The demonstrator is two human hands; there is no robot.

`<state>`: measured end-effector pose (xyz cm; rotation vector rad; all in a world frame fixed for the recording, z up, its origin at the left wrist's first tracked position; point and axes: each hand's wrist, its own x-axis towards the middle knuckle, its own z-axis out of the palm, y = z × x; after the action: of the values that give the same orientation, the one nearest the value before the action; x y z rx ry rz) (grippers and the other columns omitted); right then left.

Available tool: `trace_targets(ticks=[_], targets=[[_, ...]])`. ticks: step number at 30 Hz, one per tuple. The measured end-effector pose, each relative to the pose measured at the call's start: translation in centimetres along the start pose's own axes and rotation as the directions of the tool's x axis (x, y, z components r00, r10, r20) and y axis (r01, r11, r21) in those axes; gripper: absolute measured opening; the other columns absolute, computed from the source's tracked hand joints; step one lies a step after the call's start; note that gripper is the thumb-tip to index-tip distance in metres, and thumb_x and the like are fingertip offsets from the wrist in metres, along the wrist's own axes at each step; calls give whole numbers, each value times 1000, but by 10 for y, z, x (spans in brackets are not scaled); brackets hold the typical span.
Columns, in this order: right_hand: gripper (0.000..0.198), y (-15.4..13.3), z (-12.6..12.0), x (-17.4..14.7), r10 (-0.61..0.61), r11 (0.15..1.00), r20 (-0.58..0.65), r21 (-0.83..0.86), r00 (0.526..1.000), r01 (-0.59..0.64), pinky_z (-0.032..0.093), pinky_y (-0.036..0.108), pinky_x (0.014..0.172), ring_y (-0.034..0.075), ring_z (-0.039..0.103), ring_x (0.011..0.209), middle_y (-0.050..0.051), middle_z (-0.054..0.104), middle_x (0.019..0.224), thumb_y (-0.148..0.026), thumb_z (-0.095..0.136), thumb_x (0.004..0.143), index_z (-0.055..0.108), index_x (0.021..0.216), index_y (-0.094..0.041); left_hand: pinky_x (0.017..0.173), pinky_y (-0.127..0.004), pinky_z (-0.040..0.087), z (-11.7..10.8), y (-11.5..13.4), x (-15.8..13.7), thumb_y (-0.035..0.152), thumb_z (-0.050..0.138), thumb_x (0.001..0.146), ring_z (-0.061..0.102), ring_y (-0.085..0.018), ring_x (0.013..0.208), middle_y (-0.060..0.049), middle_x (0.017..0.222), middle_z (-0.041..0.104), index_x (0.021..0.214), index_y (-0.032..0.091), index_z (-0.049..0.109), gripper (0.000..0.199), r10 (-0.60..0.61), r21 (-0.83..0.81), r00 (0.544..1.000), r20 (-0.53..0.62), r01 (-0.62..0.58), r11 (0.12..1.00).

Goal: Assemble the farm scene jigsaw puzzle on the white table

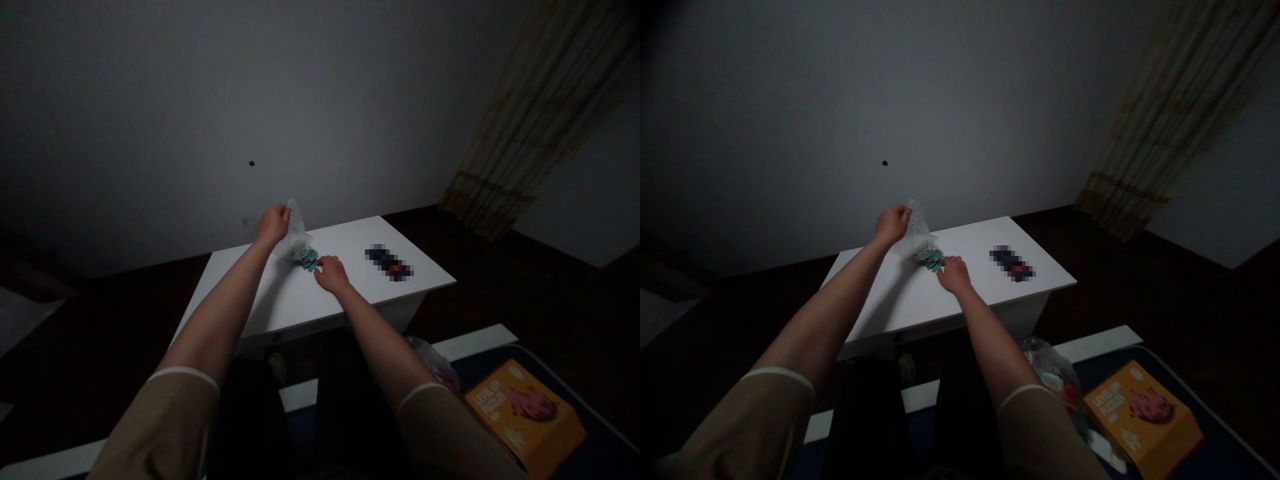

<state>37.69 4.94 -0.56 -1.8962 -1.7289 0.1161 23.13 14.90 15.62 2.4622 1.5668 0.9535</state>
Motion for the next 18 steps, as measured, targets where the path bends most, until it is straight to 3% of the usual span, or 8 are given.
trace_targets(ticks=[13, 18], targets=[[22, -3, -3, -2, 13, 1000, 21, -8, 1000, -13, 36, 33, 94, 25, 53, 106, 13, 65, 108, -23, 54, 86, 66, 103, -16, 79, -33, 36, -23, -6, -3, 44, 44, 97, 54, -21, 93, -9, 108, 67, 109, 23, 66, 32, -21, 44, 1000, -19, 22, 999], [22, -4, -2, -4, 5, 1000, 13, 10, 1000, -5, 35, 33, 94, 25, 52, 106, 13, 65, 108, -22, 55, 85, 66, 102, -15, 82, -33, 35, -34, -11, -8, 41, 45, 97, 52, -18, 90, -9, 104, 66, 104, 15, 64, 33, -58, 8, 998, -28, 58, 998]])
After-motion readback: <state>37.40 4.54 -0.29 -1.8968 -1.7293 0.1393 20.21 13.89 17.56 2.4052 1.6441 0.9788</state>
